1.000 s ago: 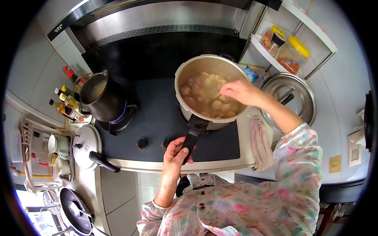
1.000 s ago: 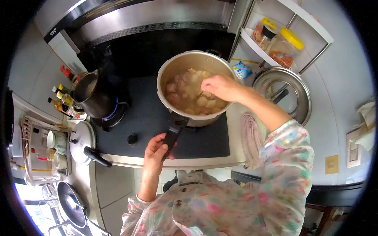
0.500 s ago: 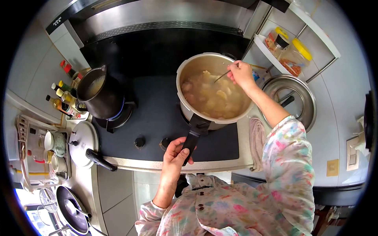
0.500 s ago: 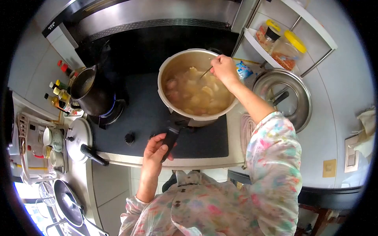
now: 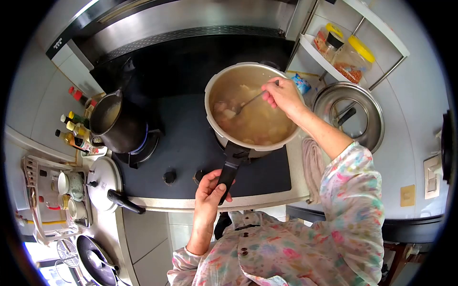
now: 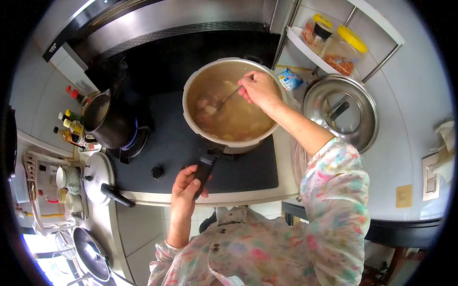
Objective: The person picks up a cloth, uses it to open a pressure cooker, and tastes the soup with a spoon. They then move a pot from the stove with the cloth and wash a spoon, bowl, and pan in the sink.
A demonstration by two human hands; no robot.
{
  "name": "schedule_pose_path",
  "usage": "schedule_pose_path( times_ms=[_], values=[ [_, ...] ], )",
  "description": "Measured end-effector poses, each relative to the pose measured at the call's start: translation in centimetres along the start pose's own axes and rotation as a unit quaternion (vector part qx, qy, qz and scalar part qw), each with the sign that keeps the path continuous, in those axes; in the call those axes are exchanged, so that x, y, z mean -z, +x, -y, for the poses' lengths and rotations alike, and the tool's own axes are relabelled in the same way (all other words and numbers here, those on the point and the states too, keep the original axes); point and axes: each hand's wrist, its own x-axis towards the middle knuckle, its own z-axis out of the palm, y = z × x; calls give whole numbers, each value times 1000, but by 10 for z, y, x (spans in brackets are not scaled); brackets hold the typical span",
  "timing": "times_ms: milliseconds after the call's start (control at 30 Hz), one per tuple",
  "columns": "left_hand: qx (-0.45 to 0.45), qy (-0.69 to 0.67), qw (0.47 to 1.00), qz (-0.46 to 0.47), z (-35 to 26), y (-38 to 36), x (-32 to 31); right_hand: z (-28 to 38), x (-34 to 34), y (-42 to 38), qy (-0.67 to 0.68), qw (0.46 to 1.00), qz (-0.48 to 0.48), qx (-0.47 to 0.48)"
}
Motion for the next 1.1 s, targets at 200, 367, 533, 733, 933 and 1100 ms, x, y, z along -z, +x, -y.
schedule_pose_path(
  times_ms=[200, 367, 533, 733, 933, 1100],
  values=[
    [-5, -5, 1000, 0, 2, 0, 0, 2, -1, -12, -5, 1000, 11, 23],
    [-15, -14, 1000, -10, 5, 0, 0, 8, -7, -20, -8, 999, 25, 34],
    [-14, -15, 1000, -10, 5, 0, 0, 4, -11, -18, 10, 998, 28, 51],
    [-16, -15, 1000, -13, 6, 1, -1, 8, -24, -20, 49, 997, 48, 46],
    [-18, -16, 1000, -13, 7, 0, 0, 2, -25, -25, -20, 977, 61, 205],
    [-23, -17, 999, -24, 7, 0, -2, 3, -10, -26, -69, 961, 26, 267]
  ],
)
